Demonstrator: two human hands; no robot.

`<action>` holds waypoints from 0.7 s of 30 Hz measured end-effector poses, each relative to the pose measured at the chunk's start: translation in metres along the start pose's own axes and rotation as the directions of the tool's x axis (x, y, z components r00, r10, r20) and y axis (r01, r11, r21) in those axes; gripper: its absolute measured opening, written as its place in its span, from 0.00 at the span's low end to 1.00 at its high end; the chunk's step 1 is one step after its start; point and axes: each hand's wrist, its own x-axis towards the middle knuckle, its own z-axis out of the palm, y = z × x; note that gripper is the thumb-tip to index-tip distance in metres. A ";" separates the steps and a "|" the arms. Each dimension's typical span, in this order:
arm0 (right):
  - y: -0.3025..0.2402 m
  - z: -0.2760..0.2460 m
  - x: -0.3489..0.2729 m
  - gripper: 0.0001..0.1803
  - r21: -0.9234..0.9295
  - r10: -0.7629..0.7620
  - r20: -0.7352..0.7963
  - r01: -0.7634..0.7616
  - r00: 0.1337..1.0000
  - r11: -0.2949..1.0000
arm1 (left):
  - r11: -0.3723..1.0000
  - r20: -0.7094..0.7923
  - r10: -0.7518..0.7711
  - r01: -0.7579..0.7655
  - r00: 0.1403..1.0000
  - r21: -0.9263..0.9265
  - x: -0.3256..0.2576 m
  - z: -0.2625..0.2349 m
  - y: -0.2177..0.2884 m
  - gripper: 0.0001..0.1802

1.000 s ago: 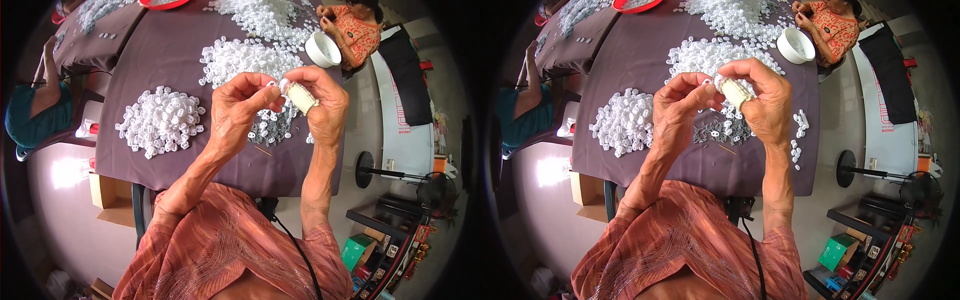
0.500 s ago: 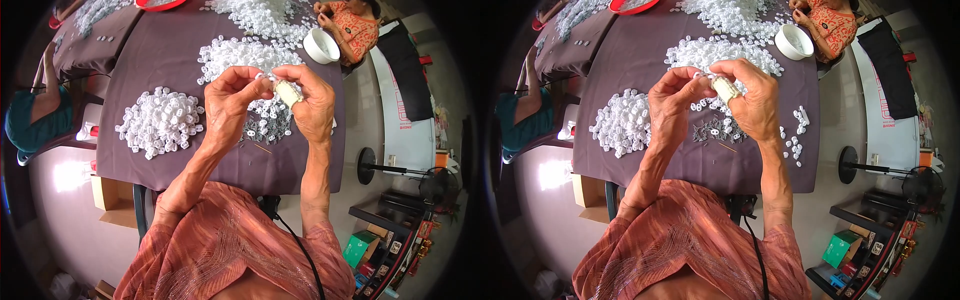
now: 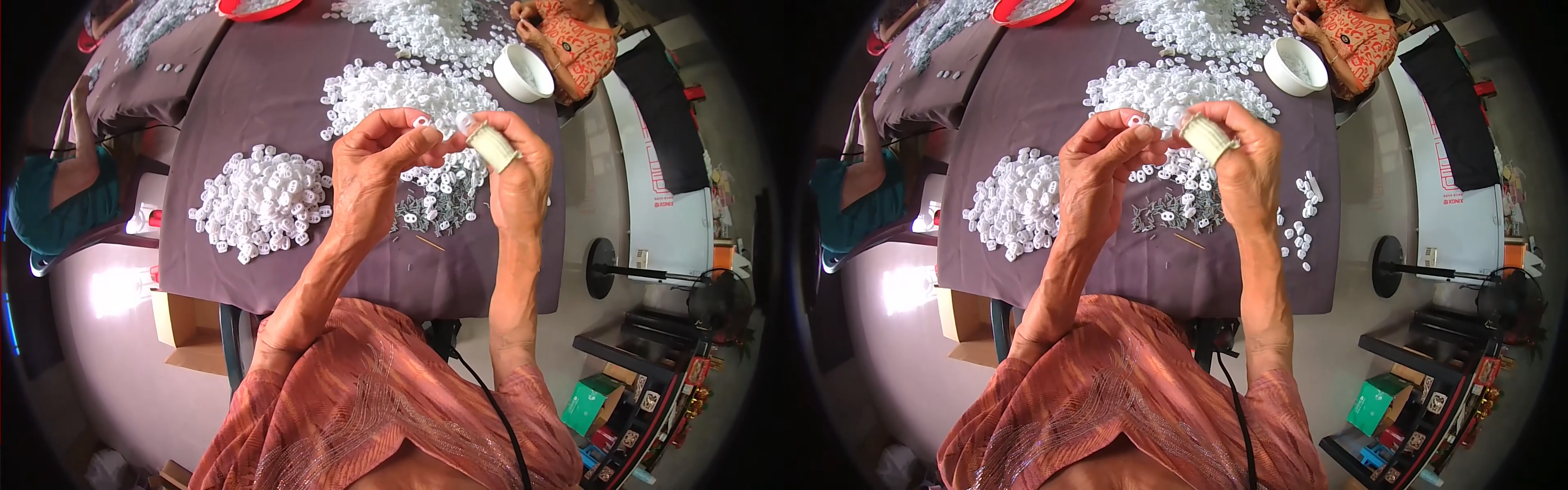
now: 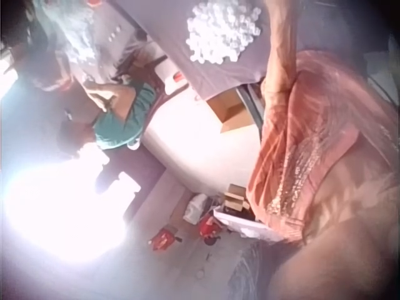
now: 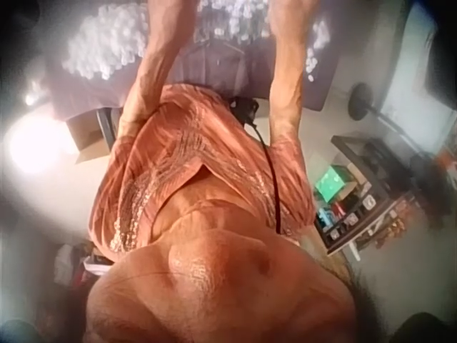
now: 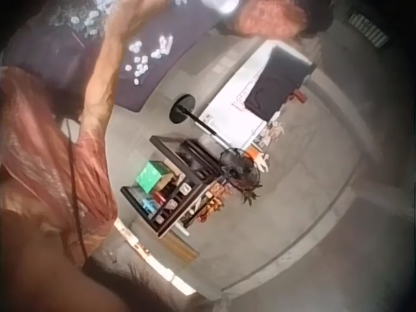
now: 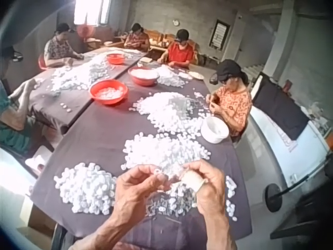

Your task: The person assembles small white plastic components by manually attaching metal clips to them.

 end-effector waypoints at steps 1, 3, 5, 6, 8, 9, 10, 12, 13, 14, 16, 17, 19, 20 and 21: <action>0.000 -0.002 0.003 0.09 0.109 0.017 0.033 -0.020 0.999 0.994 | 0.999 0.012 0.013 -0.014 1.000 0.040 -0.001 0.001 0.000 0.05; 0.002 -0.002 0.007 0.07 0.124 0.017 -0.004 -0.016 1.000 0.992 | 0.999 0.029 0.000 -0.001 1.000 0.036 -0.003 0.004 -0.001 0.05; -0.002 -0.001 0.009 0.06 0.198 0.066 0.010 -0.067 0.998 0.978 | 0.999 0.042 -0.010 0.009 0.999 0.032 -0.003 0.006 -0.002 0.06; -0.005 -0.001 0.009 0.06 0.227 0.071 0.024 -0.074 0.997 0.971 | 0.999 0.042 -0.004 0.002 0.999 0.041 -0.003 0.007 -0.002 0.06; -0.005 -0.008 0.011 0.08 0.199 0.095 0.062 -0.105 0.994 0.974 | 0.999 0.039 0.004 -0.006 0.999 0.048 -0.003 0.008 -0.001 0.07; -0.005 -0.010 0.012 0.09 0.170 0.119 0.098 -0.134 0.988 0.976 | 0.998 0.046 -0.003 0.001 0.999 0.062 -0.003 0.009 0.000 0.07; -0.006 -0.010 0.013 0.09 0.164 0.119 0.096 -0.133 0.988 0.977 | 0.997 0.053 -0.011 0.007 0.999 0.077 -0.003 0.011 0.001 0.06; -0.008 -0.008 0.014 0.08 0.177 0.115 0.077 -0.127 0.990 0.976 | 0.995 0.022 -0.012 0.010 1.000 0.099 -0.003 0.016 0.005 0.07; -0.009 -0.007 0.014 0.06 0.190 0.108 0.053 -0.117 0.993 0.975 | 0.992 -0.005 -0.016 0.016 1.000 0.123 -0.004 0.017 0.005 0.08; -0.009 -0.006 0.014 0.06 0.189 0.110 0.058 -0.119 0.992 0.975 | 0.993 -0.009 -0.013 0.014 1.000 0.121 -0.004 0.017 0.005 0.08; -0.010 -0.007 0.015 0.06 0.182 0.095 0.058 -0.105 0.994 0.978 | 0.988 -0.013 -0.027 0.029 1.000 0.155 -0.003 0.016 0.006 0.09; -0.010 -0.007 0.015 0.06 0.180 0.097 0.062 -0.107 0.993 0.978 | 0.988 -0.017 -0.026 0.028 1.000 0.153 -0.003 0.016 0.006 0.09; -0.011 -0.007 0.015 0.06 0.149 0.078 0.049 -0.085 0.996 0.985 | 0.981 0.016 -0.024 0.021 1.000 0.194 -0.003 0.016 0.007 0.07; -0.010 -0.007 0.015 0.06 0.148 0.079 0.052 -0.086 0.995 0.985 | 0.981 0.013 -0.023 0.020 1.000 0.193 -0.003 0.016 0.007 0.07; -0.009 -0.008 0.016 0.08 0.111 0.064 0.065 -0.071 0.996 0.991 | 0.982 0.009 -0.028 0.026 1.000 0.187 -0.003 0.017 0.008 0.06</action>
